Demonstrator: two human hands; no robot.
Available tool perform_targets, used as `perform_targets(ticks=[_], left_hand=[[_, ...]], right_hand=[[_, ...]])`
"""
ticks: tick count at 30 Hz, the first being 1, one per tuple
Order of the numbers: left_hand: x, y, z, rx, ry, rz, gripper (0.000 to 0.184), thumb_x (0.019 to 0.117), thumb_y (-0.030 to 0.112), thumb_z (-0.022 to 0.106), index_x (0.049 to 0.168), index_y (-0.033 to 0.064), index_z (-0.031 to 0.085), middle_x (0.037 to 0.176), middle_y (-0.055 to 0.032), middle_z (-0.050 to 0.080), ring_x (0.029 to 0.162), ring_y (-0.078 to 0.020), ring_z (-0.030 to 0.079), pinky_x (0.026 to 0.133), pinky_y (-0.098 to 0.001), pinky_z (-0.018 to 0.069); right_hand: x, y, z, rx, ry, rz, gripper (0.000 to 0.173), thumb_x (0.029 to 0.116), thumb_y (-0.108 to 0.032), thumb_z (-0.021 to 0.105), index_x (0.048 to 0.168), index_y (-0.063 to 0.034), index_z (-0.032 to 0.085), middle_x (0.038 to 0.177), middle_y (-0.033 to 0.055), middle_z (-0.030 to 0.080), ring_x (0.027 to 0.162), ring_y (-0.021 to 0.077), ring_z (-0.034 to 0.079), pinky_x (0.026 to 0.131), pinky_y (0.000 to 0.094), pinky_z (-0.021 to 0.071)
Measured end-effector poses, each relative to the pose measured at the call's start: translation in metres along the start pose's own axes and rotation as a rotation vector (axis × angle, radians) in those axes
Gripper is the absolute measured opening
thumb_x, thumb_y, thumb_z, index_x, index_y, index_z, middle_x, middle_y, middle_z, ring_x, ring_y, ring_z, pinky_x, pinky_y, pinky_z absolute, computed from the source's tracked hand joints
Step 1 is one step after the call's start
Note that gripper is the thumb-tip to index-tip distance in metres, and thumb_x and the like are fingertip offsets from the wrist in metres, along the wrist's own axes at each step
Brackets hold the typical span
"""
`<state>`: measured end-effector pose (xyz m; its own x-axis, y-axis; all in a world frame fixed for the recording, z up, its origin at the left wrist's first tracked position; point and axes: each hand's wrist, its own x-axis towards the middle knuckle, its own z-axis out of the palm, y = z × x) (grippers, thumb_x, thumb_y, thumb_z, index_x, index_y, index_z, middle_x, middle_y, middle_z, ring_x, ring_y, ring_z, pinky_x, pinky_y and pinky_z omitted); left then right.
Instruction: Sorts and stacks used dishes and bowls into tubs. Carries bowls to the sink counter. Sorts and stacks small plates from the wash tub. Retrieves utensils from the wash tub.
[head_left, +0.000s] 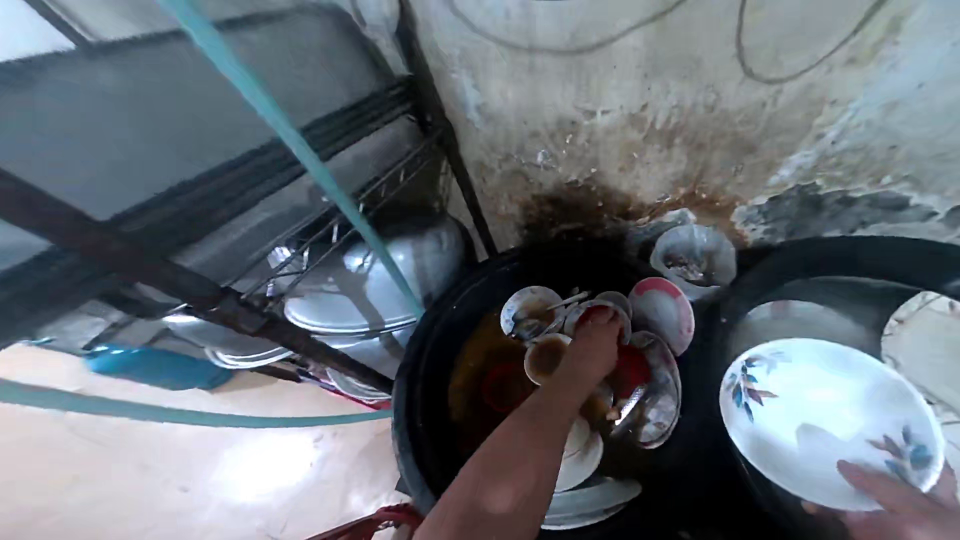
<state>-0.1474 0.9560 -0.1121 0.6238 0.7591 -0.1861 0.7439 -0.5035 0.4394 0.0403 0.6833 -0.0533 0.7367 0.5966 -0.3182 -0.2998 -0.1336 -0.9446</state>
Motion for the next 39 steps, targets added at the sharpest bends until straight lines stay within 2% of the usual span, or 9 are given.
perform_targets(ticks=[3, 5, 10, 17, 22, 26, 32, 35, 39], left_hand=[[0.043, -0.006, 0.009, 0.099, -0.034, 0.008, 0.05, 0.0967, 0.004, 0.061, 0.146, 0.0106, 0.057, 0.157, -0.0145, 0.046, 0.143, -0.038, 0.044, 0.115, -0.0596, 0.0393], [0.055, -0.009, 0.009, 0.163, -0.107, -0.003, 0.049, 0.0956, 0.004, 0.062, 0.144, 0.0091, 0.058, 0.154, -0.0173, 0.048, 0.141, -0.0404, 0.046, 0.114, -0.062, 0.0378], [0.042, -0.031, -0.005, 0.233, -0.062, -0.022, 0.045, 0.0944, 0.004, 0.065, 0.139, 0.0076, 0.062, 0.145, -0.0208, 0.055, 0.137, -0.0417, 0.05, 0.11, -0.061, 0.0435], [-0.03, -0.062, -0.015, 0.246, 0.031, -0.082, 0.035, 0.1016, 0.005, 0.055, 0.133, 0.015, 0.068, 0.138, -0.015, 0.061, 0.124, -0.0373, 0.061, 0.102, -0.0582, 0.051], [-0.071, -0.09, -0.021, 0.155, 0.334, -0.105, 0.04, 0.1047, 0.005, 0.05, 0.14, 0.0169, 0.064, 0.149, -0.0111, 0.057, 0.129, -0.0352, 0.061, 0.101, -0.0585, 0.0523], [-0.099, -0.131, -0.046, 0.11, 0.566, -0.329, 0.034, 0.1035, 0.006, 0.051, 0.132, 0.0115, 0.069, 0.137, -0.0183, 0.062, 0.126, -0.0384, 0.06, 0.102, -0.0599, 0.0507], [-0.108, -0.154, -0.022, 0.089, 0.225, -0.739, 0.033, 0.101, 0.015, 0.06, 0.133, 0.0168, 0.068, 0.144, -0.0232, 0.054, 0.123, -0.0465, 0.059, 0.098, -0.0658, 0.0508], [-0.104, -0.141, -0.013, 0.092, 0.22, -0.674, 0.033, 0.1018, 0.015, 0.058, 0.131, 0.0239, 0.07, 0.145, -0.016, 0.056, 0.124, -0.0402, 0.061, 0.098, -0.062, 0.0529], [-0.119, -0.127, -0.052, 0.286, 0.476, -0.3, 0.032, 0.0983, 0.007, 0.063, 0.128, 0.0136, 0.072, 0.129, -0.0227, 0.064, 0.122, -0.045, 0.059, 0.097, -0.0635, 0.0517]], right_hand=[[-0.012, 0.003, -0.009, -0.099, 0.048, -0.017, 0.071, 0.0908, 0.004, 0.053, 0.154, -0.0017, 0.019, 0.118, 0.0048, 0.057, 0.092, 0.0061, 0.067, 0.073, 0.0303, 0.0615], [-0.016, 0.006, -0.013, -0.091, 0.072, -0.009, 0.066, 0.0933, 0.001, 0.054, 0.152, -0.0006, 0.023, 0.119, 0.0041, 0.057, 0.094, 0.0045, 0.067, 0.078, 0.0295, 0.0611], [-0.018, 0.009, -0.023, -0.043, 0.076, 0.009, 0.064, 0.0956, -0.003, 0.053, 0.153, -0.0066, 0.025, 0.117, 0.0016, 0.064, 0.093, 0.008, 0.071, 0.072, 0.0325, 0.0638], [-0.007, 0.004, -0.011, 0.071, -0.013, 0.039, 0.057, 0.0959, 0.002, 0.047, 0.149, -0.0108, 0.032, 0.1, 0.0092, 0.07, 0.064, 0.02, 0.072, 0.043, 0.0365, 0.0594], [0.002, 0.0, -0.003, 0.01, -0.067, 0.019, 0.053, 0.0939, 0.0, 0.049, 0.145, -0.011, 0.036, 0.1, 0.0071, 0.069, 0.065, 0.019, 0.072, 0.043, 0.0356, 0.0592], [0.008, -0.002, -0.001, 0.017, -0.114, 0.016, 0.053, 0.0932, 0.002, 0.048, 0.143, -0.0117, 0.035, 0.098, 0.0058, 0.07, 0.065, 0.0192, 0.072, 0.044, 0.036, 0.0597], [0.006, -0.001, 0.023, 0.039, -0.166, -0.019, 0.048, 0.0951, 0.002, 0.046, 0.141, -0.0116, 0.037, 0.099, 0.0054, 0.07, 0.066, 0.0184, 0.072, 0.044, 0.0346, 0.0602], [0.009, 0.002, 0.042, 0.064, -0.243, -0.065, 0.051, 0.0959, -0.004, 0.049, 0.145, -0.014, 0.039, 0.101, 0.0075, 0.071, 0.067, 0.0202, 0.073, 0.046, 0.036, 0.0614], [0.015, 0.003, 0.069, 0.041, -0.299, -0.072, 0.059, 0.096, -0.009, 0.056, 0.152, -0.0203, 0.037, 0.112, 0.0084, 0.07, 0.079, 0.0205, 0.075, 0.058, 0.0363, 0.0644]])
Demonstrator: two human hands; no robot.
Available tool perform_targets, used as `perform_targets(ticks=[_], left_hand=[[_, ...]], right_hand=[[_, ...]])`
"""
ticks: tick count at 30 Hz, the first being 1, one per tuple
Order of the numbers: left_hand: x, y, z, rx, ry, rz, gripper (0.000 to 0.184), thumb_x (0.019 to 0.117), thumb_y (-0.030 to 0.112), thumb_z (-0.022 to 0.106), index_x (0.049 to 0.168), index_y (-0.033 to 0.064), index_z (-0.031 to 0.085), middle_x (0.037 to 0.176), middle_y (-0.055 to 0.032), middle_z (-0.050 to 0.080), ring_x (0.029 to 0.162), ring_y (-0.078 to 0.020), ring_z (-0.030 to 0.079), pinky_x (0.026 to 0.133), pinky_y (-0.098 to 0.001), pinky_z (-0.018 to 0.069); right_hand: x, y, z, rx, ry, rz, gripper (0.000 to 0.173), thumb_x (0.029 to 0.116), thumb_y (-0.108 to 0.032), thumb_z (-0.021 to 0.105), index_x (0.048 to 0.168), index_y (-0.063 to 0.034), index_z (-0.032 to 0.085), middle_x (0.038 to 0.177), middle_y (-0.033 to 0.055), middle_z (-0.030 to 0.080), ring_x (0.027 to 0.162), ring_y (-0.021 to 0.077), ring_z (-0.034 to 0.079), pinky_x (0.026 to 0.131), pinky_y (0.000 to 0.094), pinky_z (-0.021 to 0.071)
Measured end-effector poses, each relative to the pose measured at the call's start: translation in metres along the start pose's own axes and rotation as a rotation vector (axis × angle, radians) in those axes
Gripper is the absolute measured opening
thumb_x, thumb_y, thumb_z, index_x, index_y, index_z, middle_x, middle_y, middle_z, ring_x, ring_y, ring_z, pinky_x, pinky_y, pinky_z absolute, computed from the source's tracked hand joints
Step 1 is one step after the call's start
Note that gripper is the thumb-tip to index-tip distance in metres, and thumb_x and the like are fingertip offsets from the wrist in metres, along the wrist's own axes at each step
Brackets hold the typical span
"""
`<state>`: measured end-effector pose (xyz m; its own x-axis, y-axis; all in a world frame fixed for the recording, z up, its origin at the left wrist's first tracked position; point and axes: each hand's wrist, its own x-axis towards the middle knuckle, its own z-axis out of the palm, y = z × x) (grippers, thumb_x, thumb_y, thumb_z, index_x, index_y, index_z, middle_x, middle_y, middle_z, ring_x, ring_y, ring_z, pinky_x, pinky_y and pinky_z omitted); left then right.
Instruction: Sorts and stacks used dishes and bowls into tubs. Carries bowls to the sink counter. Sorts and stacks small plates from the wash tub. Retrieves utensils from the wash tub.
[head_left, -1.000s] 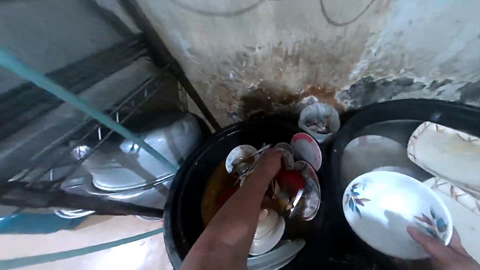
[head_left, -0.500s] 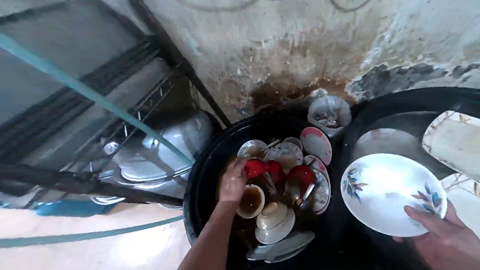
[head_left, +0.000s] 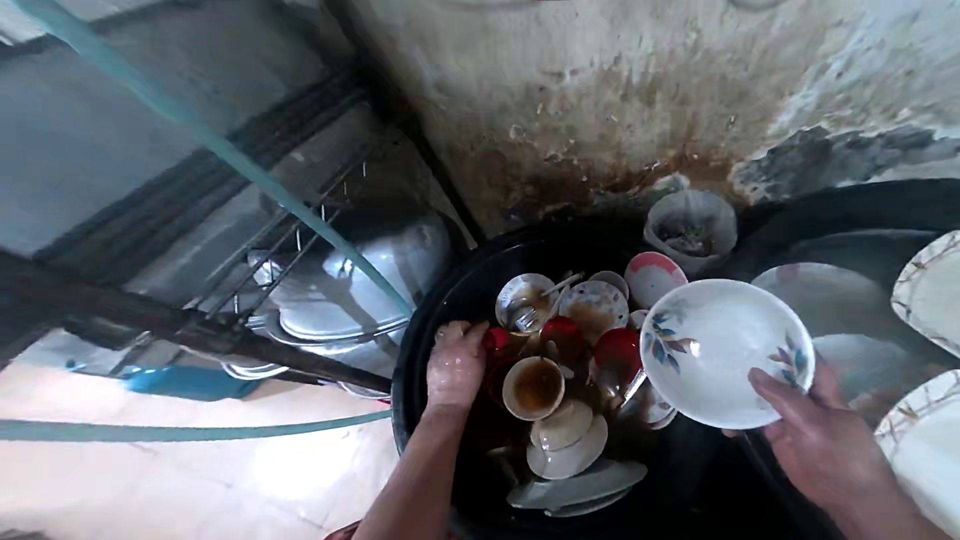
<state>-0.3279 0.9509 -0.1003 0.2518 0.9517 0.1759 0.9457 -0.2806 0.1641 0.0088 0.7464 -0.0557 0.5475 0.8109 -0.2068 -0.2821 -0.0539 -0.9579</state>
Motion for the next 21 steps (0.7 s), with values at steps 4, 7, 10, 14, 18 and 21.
perform_targets(ticks=[4, 7, 10, 14, 18, 21], left_hand=[[0.008, 0.062, -0.057, -0.183, 0.153, 0.151, 0.033, 0.0995, 0.002, 0.055, 0.129, 0.0051, 0.07, 0.12, -0.0245, 0.066, 0.114, -0.0401, 0.064, 0.098, -0.0556, 0.0528], [0.003, 0.127, -0.077, -0.432, -0.145, 0.139, 0.036, 0.0993, 0.003, 0.059, 0.134, 0.0064, 0.067, 0.13, -0.0214, 0.063, 0.122, -0.0359, 0.06, 0.104, -0.0528, 0.0499], [0.013, 0.151, -0.071, -0.604, -0.512, 0.111, 0.036, 0.1068, 0.02, 0.055, 0.14, 0.0096, 0.063, 0.144, -0.0176, 0.056, 0.127, -0.0306, 0.059, 0.105, -0.0495, 0.0495], [0.032, 0.115, -0.039, -0.722, -0.505, -0.013, 0.037, 0.1079, 0.025, 0.053, 0.138, 0.0073, 0.063, 0.144, -0.0156, 0.057, 0.123, -0.0271, 0.063, 0.104, -0.048, 0.0522], [0.047, 0.081, 0.021, -0.403, -0.516, 0.012, 0.034, 0.1034, 0.015, 0.059, 0.137, 0.0067, 0.063, 0.14, -0.0194, 0.06, 0.132, -0.0345, 0.056, 0.113, -0.0537, 0.043], [0.051, 0.091, 0.053, -0.307, -0.533, 0.111, 0.048, 0.0973, 0.001, 0.06, 0.144, 0.0063, 0.056, 0.149, -0.0193, 0.053, 0.138, -0.037, 0.05, 0.115, -0.0555, 0.0405]], right_hand=[[0.005, 0.007, 0.027, -0.122, -0.099, 0.093, 0.064, 0.1023, -0.022, 0.056, 0.16, -0.0276, 0.029, 0.135, 0.008, 0.061, 0.108, 0.0208, 0.07, 0.084, 0.0408, 0.0632], [0.008, 0.008, 0.043, -0.12, -0.099, 0.256, 0.053, 0.1088, -0.026, 0.048, 0.159, -0.0247, 0.03, 0.123, 0.0144, 0.067, 0.095, 0.0256, 0.073, 0.073, 0.0418, 0.0638], [0.01, 0.002, 0.043, -0.049, -0.063, 0.35, 0.047, 0.1106, -0.029, 0.044, 0.156, -0.0216, 0.034, 0.113, 0.0162, 0.069, 0.085, 0.0278, 0.074, 0.065, 0.0422, 0.064], [0.007, -0.003, 0.023, 0.052, -0.034, 0.319, 0.042, 0.1103, -0.027, 0.043, 0.152, -0.0201, 0.039, 0.114, 0.0154, 0.07, 0.089, 0.0298, 0.075, 0.065, 0.047, 0.0647], [0.0, -0.006, 0.008, 0.148, 0.059, 0.285, 0.039, 0.1099, -0.026, 0.044, 0.149, -0.0189, 0.045, 0.115, 0.013, 0.071, 0.093, 0.0265, 0.075, 0.068, 0.0452, 0.0652], [0.0, 0.001, -0.001, 0.196, 0.07, 0.254, 0.038, 0.1102, -0.028, 0.042, 0.146, -0.0165, 0.047, 0.118, 0.0107, 0.07, 0.102, 0.0226, 0.072, 0.079, 0.0436, 0.0642]])
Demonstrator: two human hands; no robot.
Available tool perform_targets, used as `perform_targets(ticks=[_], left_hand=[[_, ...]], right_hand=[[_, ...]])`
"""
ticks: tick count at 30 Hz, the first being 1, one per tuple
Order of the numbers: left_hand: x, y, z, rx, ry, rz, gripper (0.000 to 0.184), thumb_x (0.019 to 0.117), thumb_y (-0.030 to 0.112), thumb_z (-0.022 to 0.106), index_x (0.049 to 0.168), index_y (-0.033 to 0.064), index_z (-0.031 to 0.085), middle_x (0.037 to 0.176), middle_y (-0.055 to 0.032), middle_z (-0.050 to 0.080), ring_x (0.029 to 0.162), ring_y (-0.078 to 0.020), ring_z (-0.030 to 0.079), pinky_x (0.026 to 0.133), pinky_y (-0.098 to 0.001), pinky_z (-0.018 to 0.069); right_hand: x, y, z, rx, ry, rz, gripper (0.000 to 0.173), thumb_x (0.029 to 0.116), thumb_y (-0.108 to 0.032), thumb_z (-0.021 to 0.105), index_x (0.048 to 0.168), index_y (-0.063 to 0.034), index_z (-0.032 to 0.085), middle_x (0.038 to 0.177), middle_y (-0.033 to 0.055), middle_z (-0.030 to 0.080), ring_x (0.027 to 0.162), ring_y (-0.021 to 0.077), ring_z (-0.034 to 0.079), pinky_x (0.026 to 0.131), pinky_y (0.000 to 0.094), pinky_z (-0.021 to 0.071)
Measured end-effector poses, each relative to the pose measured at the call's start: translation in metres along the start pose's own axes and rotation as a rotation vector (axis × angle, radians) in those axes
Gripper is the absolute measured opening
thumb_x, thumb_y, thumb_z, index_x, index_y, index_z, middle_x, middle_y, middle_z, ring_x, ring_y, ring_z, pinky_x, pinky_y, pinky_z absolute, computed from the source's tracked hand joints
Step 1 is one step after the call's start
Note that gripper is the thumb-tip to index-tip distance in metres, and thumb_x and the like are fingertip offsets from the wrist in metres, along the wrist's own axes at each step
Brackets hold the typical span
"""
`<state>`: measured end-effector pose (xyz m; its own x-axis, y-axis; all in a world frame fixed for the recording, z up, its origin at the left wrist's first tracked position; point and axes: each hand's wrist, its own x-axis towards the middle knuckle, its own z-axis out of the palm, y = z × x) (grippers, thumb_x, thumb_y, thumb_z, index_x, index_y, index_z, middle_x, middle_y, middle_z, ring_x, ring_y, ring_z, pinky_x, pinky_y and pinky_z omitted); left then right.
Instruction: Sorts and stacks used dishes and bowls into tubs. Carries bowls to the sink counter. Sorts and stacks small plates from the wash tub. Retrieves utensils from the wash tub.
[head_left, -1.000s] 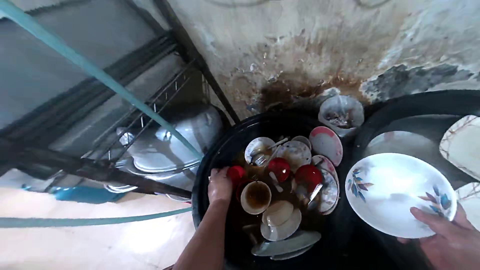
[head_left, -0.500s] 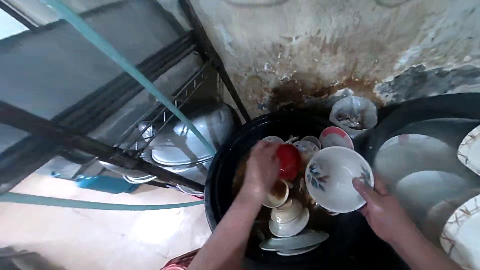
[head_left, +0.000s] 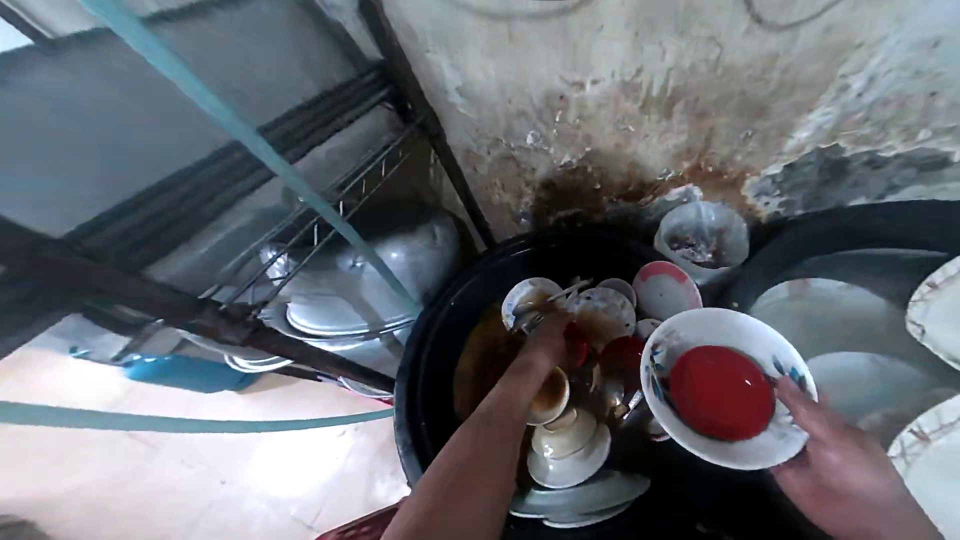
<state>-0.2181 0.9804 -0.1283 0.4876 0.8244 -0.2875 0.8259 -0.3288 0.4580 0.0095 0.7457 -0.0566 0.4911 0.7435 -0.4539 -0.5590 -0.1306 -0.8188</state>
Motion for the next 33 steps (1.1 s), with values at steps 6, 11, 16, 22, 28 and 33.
perform_targets(ticks=[6, 11, 16, 22, 28, 33], left_hand=[[0.005, 0.005, -0.001, 0.371, -0.107, 0.066, 0.032, 0.0929, 0.008, 0.069, 0.124, 0.016, 0.073, 0.137, -0.015, 0.06, 0.127, -0.0391, 0.057, 0.103, -0.0611, 0.0499], [-0.029, 0.015, -0.053, 0.416, 0.247, 0.229, 0.042, 0.0969, 0.003, 0.063, 0.137, 0.0154, 0.065, 0.14, -0.0151, 0.06, 0.13, -0.0388, 0.056, 0.105, -0.0574, 0.0496], [-0.068, 0.105, -0.096, -0.053, 0.565, 0.409, 0.039, 0.0983, 0.0, 0.055, 0.134, 0.0103, 0.068, 0.131, -0.0173, 0.063, 0.118, -0.0269, 0.063, 0.096, -0.0436, 0.0557], [-0.068, 0.162, -0.074, -0.235, 0.046, 0.389, 0.036, 0.1075, 0.022, 0.054, 0.139, 0.0076, 0.063, 0.144, -0.0149, 0.057, 0.129, -0.0275, 0.058, 0.106, -0.0464, 0.0497], [0.001, 0.101, -0.018, -0.259, 0.01, 0.132, 0.037, 0.1027, 0.008, 0.055, 0.139, 0.0054, 0.061, 0.141, -0.0213, 0.058, 0.13, -0.0367, 0.057, 0.108, -0.0556, 0.0475], [0.005, 0.063, 0.057, -0.148, -0.053, 0.064, 0.046, 0.0959, 0.005, 0.062, 0.141, 0.0096, 0.06, 0.138, -0.0206, 0.061, 0.131, -0.0388, 0.056, 0.11, -0.0566, 0.0454]], right_hand=[[0.004, 0.007, -0.007, 0.039, -0.086, -0.033, 0.037, 0.1094, -0.029, 0.042, 0.144, -0.017, 0.049, 0.118, 0.0102, 0.07, 0.103, 0.0213, 0.072, 0.083, 0.0422, 0.0635], [0.004, 0.004, -0.005, 0.038, -0.079, 0.011, 0.039, 0.1087, -0.031, 0.044, 0.145, -0.0163, 0.048, 0.117, 0.0125, 0.07, 0.101, 0.0236, 0.073, 0.081, 0.0421, 0.0638], [0.006, 0.005, -0.003, -0.055, -0.111, -0.042, 0.044, 0.1068, -0.034, 0.044, 0.147, -0.0168, 0.045, 0.119, 0.01, 0.07, 0.103, 0.0217, 0.072, 0.082, 0.0422, 0.0638], [0.006, 0.01, -0.009, -0.011, -0.179, -0.158, 0.04, 0.1096, -0.032, 0.039, 0.145, -0.0154, 0.048, 0.124, 0.0057, 0.068, 0.11, 0.0181, 0.07, 0.088, 0.0424, 0.0622], [0.009, 0.016, -0.017, 0.052, -0.225, -0.242, 0.039, 0.1115, -0.034, 0.032, 0.146, -0.0174, 0.041, 0.13, 0.0015, 0.065, 0.119, 0.0138, 0.065, 0.097, 0.04, 0.059], [0.01, 0.015, -0.02, 0.125, -0.262, -0.232, 0.042, 0.1088, -0.04, 0.04, 0.145, -0.0175, 0.046, 0.132, 0.0046, 0.065, 0.121, 0.0182, 0.064, 0.098, 0.0444, 0.058]])
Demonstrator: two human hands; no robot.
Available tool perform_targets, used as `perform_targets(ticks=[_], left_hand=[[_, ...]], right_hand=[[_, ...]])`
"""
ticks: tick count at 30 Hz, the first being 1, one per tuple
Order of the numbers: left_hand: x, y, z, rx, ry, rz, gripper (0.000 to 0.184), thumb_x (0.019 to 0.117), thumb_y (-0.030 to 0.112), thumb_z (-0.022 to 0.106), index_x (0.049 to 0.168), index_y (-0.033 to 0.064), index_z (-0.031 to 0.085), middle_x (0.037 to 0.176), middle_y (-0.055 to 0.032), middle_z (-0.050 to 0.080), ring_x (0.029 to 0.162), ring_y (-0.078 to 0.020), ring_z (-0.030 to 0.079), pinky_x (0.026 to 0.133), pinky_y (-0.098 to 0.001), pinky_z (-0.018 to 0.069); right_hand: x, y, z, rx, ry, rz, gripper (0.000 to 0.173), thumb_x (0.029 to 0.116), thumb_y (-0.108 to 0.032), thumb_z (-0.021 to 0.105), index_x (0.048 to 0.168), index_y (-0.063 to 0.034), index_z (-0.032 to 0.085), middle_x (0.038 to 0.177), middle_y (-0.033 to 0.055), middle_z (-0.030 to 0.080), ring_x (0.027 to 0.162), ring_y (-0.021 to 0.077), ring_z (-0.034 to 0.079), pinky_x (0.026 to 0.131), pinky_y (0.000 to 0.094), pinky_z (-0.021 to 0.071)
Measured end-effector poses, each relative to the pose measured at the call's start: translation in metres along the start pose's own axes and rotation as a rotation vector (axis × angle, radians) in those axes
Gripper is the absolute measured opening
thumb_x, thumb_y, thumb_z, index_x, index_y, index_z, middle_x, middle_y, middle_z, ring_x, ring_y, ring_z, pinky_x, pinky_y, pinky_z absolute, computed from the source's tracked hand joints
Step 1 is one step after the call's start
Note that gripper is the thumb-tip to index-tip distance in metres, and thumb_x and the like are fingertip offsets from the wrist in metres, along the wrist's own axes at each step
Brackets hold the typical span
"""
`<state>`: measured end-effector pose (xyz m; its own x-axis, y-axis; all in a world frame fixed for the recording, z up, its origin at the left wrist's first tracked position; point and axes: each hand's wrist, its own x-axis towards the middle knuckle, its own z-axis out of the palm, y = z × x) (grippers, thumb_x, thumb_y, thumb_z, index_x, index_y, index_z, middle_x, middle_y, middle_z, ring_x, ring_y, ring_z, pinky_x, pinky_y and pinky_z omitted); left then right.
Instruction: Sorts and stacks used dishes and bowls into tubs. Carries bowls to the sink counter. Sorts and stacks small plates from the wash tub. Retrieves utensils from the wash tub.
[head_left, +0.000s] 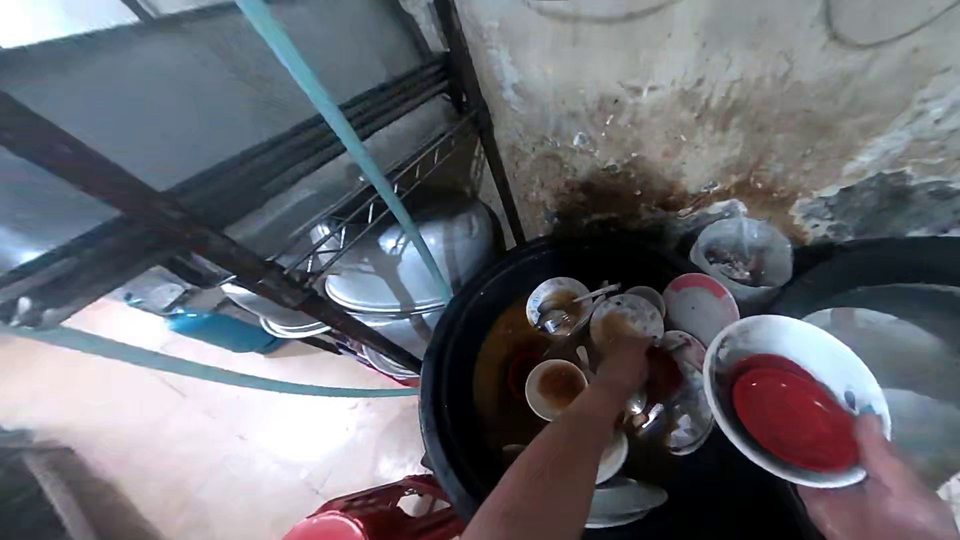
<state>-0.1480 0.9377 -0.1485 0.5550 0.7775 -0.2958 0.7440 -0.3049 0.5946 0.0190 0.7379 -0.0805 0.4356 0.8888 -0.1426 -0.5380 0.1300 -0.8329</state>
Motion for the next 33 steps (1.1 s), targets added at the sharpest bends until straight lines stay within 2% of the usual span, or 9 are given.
perform_targets(ticks=[8, 12, 15, 19, 23, 25, 29, 31, 33], left_hand=[[-0.059, 0.01, -0.088, 0.385, 0.323, 0.233, 0.036, 0.0965, 0.004, 0.062, 0.131, 0.0123, 0.068, 0.134, -0.0143, 0.063, 0.124, -0.0338, 0.061, 0.103, -0.0517, 0.0529], [-0.087, 0.067, -0.145, 0.106, 0.663, 0.336, 0.03, 0.098, 0.004, 0.058, 0.125, 0.0042, 0.071, 0.126, -0.0164, 0.066, 0.118, -0.0278, 0.063, 0.1, -0.0427, 0.0537], [-0.103, 0.118, -0.147, 0.039, 0.463, 0.308, 0.029, 0.0955, 0.004, 0.062, 0.123, 0.0089, 0.073, 0.126, -0.0126, 0.064, 0.111, -0.0239, 0.065, 0.092, -0.0409, 0.0579], [-0.097, 0.135, -0.123, -0.034, 0.019, 0.305, 0.029, 0.1052, 0.013, 0.056, 0.13, 0.0047, 0.069, 0.139, -0.0158, 0.06, 0.129, -0.0274, 0.058, 0.108, -0.0449, 0.0483], [-0.081, 0.061, -0.139, -0.283, 0.132, 0.127, 0.035, 0.1094, 0.023, 0.049, 0.133, 0.0042, 0.066, 0.142, -0.0155, 0.058, 0.126, -0.027, 0.059, 0.104, -0.0465, 0.051], [-0.073, -0.017, -0.14, 0.0, 0.268, -0.027, 0.032, 0.1085, 0.017, 0.049, 0.131, 0.0029, 0.068, 0.137, -0.0191, 0.063, 0.125, -0.0339, 0.062, 0.103, -0.0522, 0.0505], [-0.09, -0.123, -0.105, 0.164, 0.076, -0.619, 0.035, 0.1057, 0.022, 0.053, 0.127, -0.003, 0.064, 0.133, -0.0273, 0.062, 0.127, -0.0451, 0.057, 0.105, -0.0636, 0.0457], [-0.099, -0.134, -0.085, 0.283, -0.05, -0.607, 0.032, 0.1046, 0.008, 0.053, 0.133, -0.0057, 0.061, 0.14, -0.0261, 0.058, 0.131, -0.0442, 0.054, 0.109, -0.0587, 0.0442], [-0.101, -0.136, -0.071, 0.07, 0.136, -0.508, 0.035, 0.1107, 0.015, 0.043, 0.133, -0.0033, 0.062, 0.138, -0.0245, 0.06, 0.126, -0.0402, 0.06, 0.107, -0.0558, 0.0468]], right_hand=[[0.001, 0.003, 0.002, -0.015, 0.014, -0.026, 0.043, 0.1065, -0.037, 0.047, 0.144, -0.0169, 0.046, 0.128, 0.0066, 0.067, 0.116, 0.0192, 0.067, 0.095, 0.0434, 0.0602], [0.0, -0.001, 0.011, -0.131, 0.072, 0.016, 0.042, 0.1085, -0.032, 0.041, 0.147, -0.0158, 0.042, 0.126, 0.0046, 0.067, 0.112, 0.0166, 0.069, 0.09, 0.04, 0.062], [0.001, -0.005, 0.013, -0.184, 0.103, 0.084, 0.043, 0.1086, -0.036, 0.041, 0.148, -0.0194, 0.039, 0.124, 0.0013, 0.067, 0.109, 0.0142, 0.07, 0.084, 0.038, 0.0634], [0.003, -0.005, 0.015, -0.225, 0.088, 0.078, 0.042, 0.1097, -0.036, 0.037, 0.147, -0.0178, 0.043, 0.126, 0.0001, 0.067, 0.112, 0.0129, 0.068, 0.088, 0.0378, 0.0622], [0.002, -0.001, 0.012, -0.203, 0.04, -0.001, 0.041, 0.1111, -0.033, 0.034, 0.146, -0.0142, 0.044, 0.128, 0.001, 0.067, 0.116, 0.012, 0.066, 0.097, 0.0369, 0.059], [0.002, 0.001, 0.011, -0.18, 0.031, -0.013, 0.04, 0.1102, -0.034, 0.037, 0.143, -0.0142, 0.047, 0.124, 0.0015, 0.068, 0.114, 0.0125, 0.067, 0.095, 0.0373, 0.0598], [0.002, 0.0, 0.011, -0.194, 0.037, 0.013, 0.043, 0.1078, -0.04, 0.042, 0.144, -0.0172, 0.046, 0.123, 0.0016, 0.068, 0.111, 0.0142, 0.069, 0.09, 0.0383, 0.062], [0.002, 0.001, 0.01, -0.2, 0.028, 0.014, 0.044, 0.1074, -0.042, 0.044, 0.144, -0.0178, 0.047, 0.124, 0.0014, 0.068, 0.111, 0.0145, 0.069, 0.091, 0.0384, 0.0614], [0.002, 0.001, 0.01, -0.203, 0.045, 0.027, 0.043, 0.1071, -0.043, 0.044, 0.143, -0.0189, 0.049, 0.122, 0.0018, 0.069, 0.11, 0.0147, 0.069, 0.089, 0.0386, 0.0622]])
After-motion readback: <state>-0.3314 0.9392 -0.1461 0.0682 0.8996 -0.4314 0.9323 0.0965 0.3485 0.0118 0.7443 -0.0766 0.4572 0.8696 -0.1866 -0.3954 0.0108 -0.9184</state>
